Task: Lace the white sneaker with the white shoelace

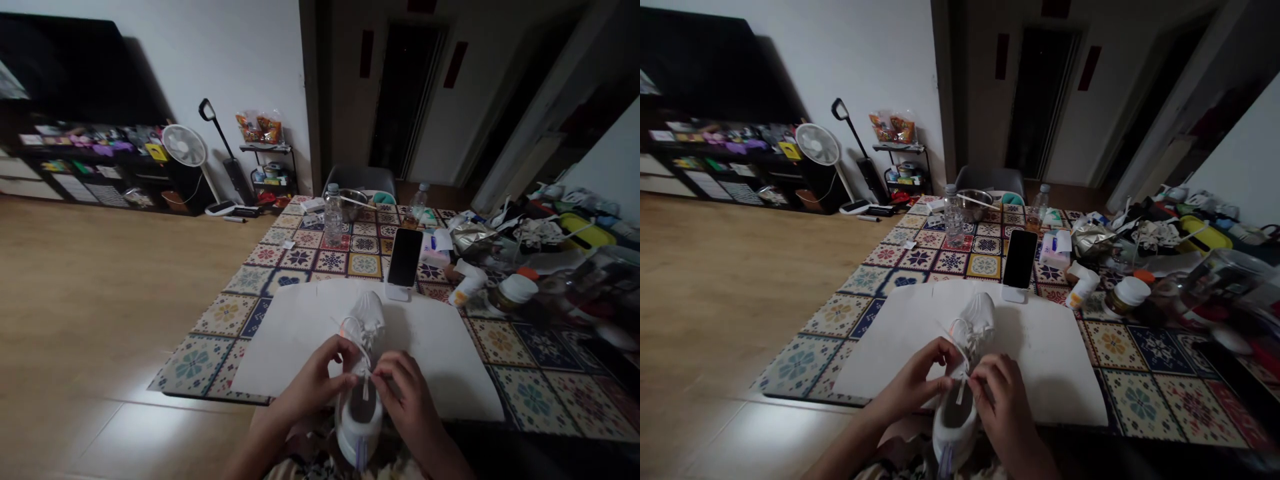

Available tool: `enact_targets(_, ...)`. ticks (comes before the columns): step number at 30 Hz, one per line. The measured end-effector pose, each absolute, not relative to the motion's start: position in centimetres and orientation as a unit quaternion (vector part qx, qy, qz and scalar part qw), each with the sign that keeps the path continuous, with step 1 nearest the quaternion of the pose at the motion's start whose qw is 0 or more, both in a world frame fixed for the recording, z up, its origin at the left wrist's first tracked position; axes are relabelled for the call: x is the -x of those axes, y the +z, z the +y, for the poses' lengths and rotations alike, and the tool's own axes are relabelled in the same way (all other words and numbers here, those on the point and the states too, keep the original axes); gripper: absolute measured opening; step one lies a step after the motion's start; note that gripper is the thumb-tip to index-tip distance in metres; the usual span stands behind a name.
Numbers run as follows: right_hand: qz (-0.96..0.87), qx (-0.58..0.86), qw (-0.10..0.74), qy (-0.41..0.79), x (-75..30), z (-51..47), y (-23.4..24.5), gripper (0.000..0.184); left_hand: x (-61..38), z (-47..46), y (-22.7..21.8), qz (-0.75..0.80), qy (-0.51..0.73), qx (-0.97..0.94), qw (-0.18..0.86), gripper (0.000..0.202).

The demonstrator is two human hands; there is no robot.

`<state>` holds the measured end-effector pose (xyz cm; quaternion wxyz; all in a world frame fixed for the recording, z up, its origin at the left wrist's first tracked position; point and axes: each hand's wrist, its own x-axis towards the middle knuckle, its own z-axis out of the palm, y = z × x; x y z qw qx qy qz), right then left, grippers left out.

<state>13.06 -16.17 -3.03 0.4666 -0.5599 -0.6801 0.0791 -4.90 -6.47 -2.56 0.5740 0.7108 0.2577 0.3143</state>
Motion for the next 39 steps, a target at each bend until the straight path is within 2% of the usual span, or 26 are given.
enact_targets(3,-0.689,0.559,0.455,0.077,-12.8,-16.5,-1.8,0.015,5.1,-7.5,-2.4,0.232,0.298,-0.745,0.550,0.038)
enact_targets(6,-0.729,0.437,0.486,0.202,-12.8,-17.6,0.3,0.027,4.6,-8.0,-2.5,0.237,0.317,-0.751,0.529,0.019)
enact_targets(8,-0.764,0.321,0.471,0.301,-13.0,-18.4,1.5,0.035,4.2,-8.1,-2.7,0.239,0.335,-0.750,0.518,0.012)
enact_targets(10,-0.774,0.299,0.453,0.326,-13.2,-18.6,1.9,0.036,3.9,-8.2,-2.8,0.239,0.343,-0.752,0.510,0.010)
enact_targets(14,-0.694,0.497,0.483,0.197,-13.5,-17.6,-0.1,0.023,3.9,-8.2,-2.6,0.233,0.318,-0.760,0.517,0.008)
enact_targets(17,-0.674,0.550,0.474,0.137,-13.4,-16.7,-2.0,0.011,4.0,-8.1,-2.1,0.225,0.301,-0.768,0.518,0.008)
enact_targets(20,-0.692,0.546,0.459,0.112,-13.2,-16.4,-2.8,0.021,4.0,-8.1,-1.7,0.223,0.298,-0.765,0.525,0.009)
enact_targets(23,-0.701,0.543,0.453,0.095,-12.9,-16.1,-2.7,0.021,4.1,-8.0,-1.6,0.213,0.291,-0.747,0.558,0.008)
enact_targets(26,-0.715,0.536,0.439,0.090,-12.8,-15.9,-2.6,0.021,4.3,-7.7,-1.9,0.193,0.299,-0.719,0.598,0.018)
enact_targets(29,-0.729,0.522,0.428,0.112,-13.1,-15.5,-2.7,0.023,4.5,-7.3,-2.2,0.159,0.318,-0.661,0.660,0.037)
enact_targets(33,-0.705,0.503,0.456,0.205,-13.9,-15.3,-2.7,0.011,4.5,-6.8,-2.6,0.126,0.335,-0.574,0.736,0.047)
enact_targets(39,-0.620,0.462,0.510,0.378,-15.3,-15.7,-3.0,0.034,4.6,-6.6,-2.6,0.132,0.403,-0.459,0.781,0.055)
